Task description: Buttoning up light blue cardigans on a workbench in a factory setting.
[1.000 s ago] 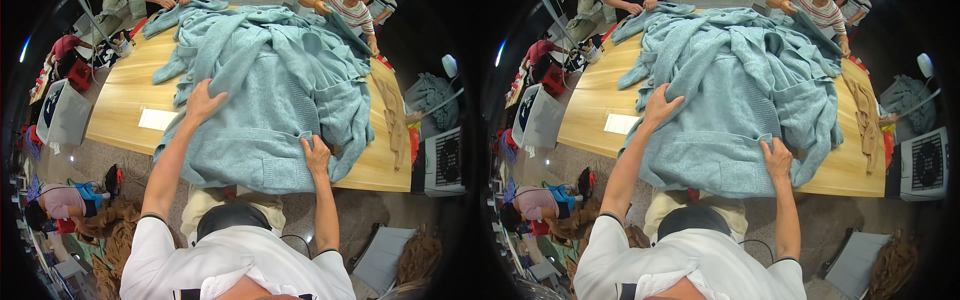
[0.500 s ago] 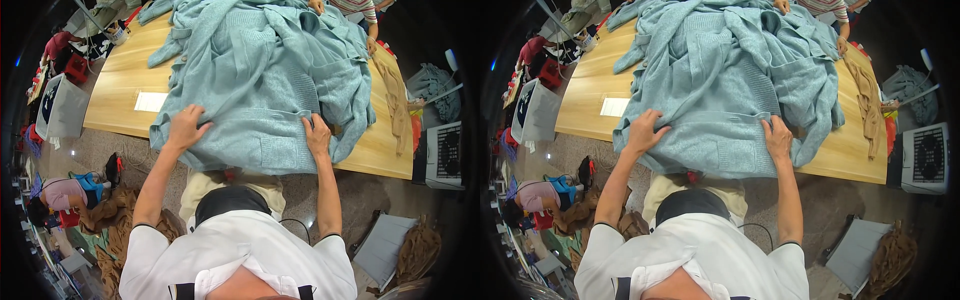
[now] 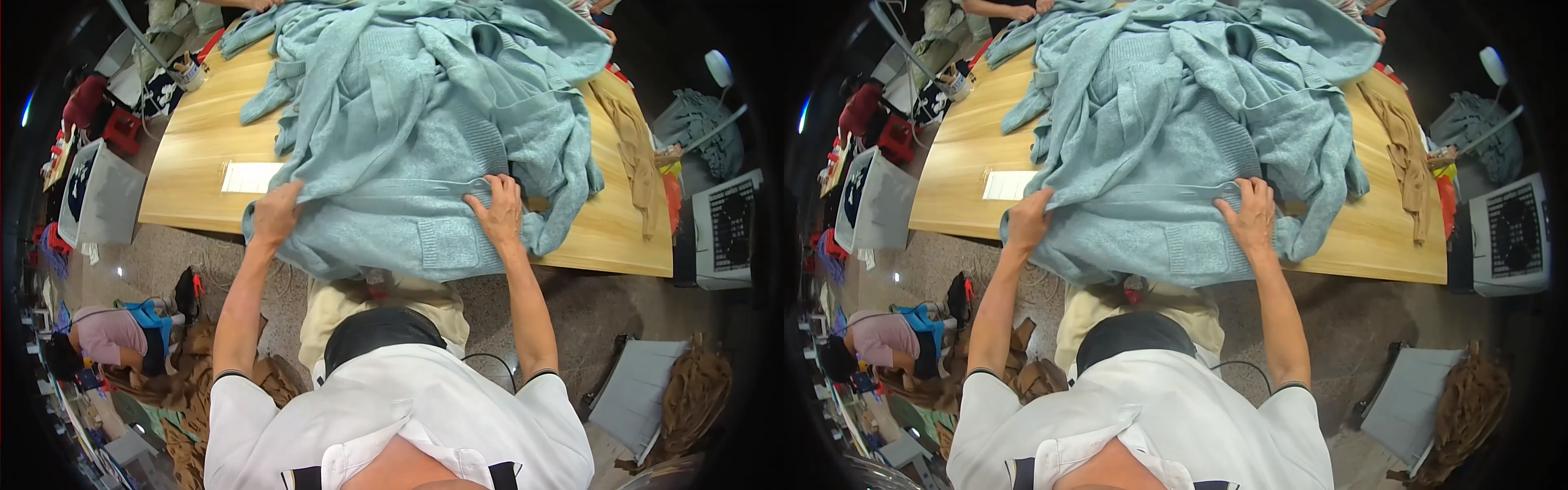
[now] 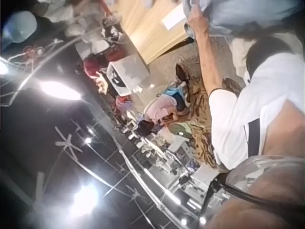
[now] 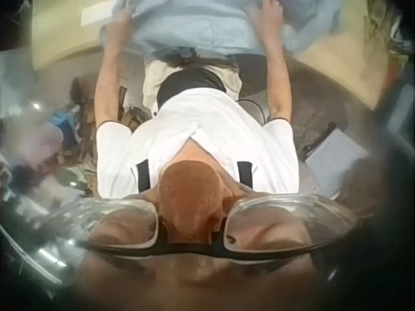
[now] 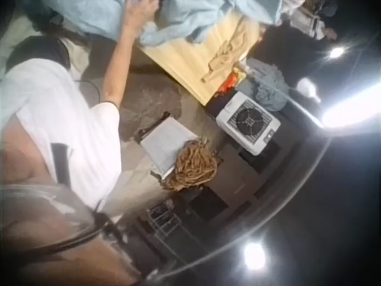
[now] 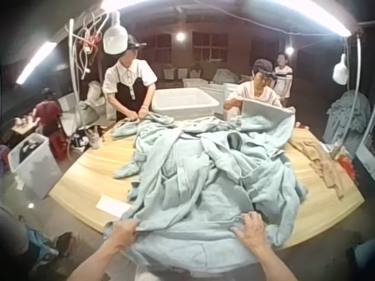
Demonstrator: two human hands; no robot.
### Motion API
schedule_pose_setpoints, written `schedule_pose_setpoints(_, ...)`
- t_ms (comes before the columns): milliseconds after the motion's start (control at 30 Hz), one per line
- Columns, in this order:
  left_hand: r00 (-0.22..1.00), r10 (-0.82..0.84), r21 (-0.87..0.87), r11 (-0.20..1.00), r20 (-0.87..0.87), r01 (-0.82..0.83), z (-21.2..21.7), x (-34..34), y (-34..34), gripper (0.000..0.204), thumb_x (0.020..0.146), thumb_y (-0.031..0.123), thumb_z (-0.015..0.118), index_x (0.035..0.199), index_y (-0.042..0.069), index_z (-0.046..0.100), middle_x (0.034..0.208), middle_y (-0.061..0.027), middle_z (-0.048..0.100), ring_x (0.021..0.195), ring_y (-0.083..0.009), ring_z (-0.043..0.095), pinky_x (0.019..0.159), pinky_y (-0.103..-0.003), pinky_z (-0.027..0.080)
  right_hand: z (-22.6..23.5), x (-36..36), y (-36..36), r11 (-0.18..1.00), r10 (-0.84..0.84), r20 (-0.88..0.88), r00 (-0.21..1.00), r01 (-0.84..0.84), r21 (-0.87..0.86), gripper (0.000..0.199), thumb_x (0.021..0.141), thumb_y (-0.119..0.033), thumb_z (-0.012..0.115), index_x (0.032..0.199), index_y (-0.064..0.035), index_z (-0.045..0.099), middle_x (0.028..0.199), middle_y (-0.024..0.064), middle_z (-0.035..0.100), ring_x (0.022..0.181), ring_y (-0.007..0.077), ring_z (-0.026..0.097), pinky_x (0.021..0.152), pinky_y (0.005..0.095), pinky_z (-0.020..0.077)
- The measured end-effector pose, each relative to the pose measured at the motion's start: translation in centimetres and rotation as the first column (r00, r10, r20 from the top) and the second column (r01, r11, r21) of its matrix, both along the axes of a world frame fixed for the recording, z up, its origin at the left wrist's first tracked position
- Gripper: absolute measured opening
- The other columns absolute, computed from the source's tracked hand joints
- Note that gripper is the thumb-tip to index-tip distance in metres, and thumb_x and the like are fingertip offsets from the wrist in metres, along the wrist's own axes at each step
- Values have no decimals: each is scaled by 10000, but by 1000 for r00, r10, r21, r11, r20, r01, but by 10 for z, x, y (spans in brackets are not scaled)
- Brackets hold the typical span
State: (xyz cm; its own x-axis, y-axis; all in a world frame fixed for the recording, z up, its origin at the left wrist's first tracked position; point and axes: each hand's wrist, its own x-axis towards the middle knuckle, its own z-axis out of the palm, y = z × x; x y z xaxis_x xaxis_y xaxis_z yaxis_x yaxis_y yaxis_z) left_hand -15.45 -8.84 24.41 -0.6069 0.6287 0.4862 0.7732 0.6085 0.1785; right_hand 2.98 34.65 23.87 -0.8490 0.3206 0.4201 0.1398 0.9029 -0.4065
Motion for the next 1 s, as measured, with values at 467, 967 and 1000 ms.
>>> schedule_pose_setpoints(467,977,206,-400,892,-53,-209,73,-97,-72,459,901,414,775,1227,102,692,986,-189,642,946,-403,644,838,-517,517,-12,-43,-81,999,36,-82,996,-35,10,399,862,-213,824,1182,-57,644,1466,260,476,1315,437,496,1058,541,434)
schedule_pose_setpoints(967,984,147,-142,977,-98,-160,12,-35,-29,753,887,489,799,1506,130,562,1625,-209,413,1526,-424,341,1196,-596,253,-17,49,70,993,-74,-1,997,74,93,349,917,-288,765,1224,-127,720,1393,130,629,1257,362,590,1040,524,456)
schedule_pose_setpoints(1000,991,111,-75,990,-79,-117,17,-36,-13,650,883,451,812,1398,94,641,1506,-170,551,1448,-364,464,1164,-553,308,-18,43,73,990,-105,-4,994,105,98,341,912,-278,767,1211,-119,728,1387,134,632,1250,367,594,1042,526,455)
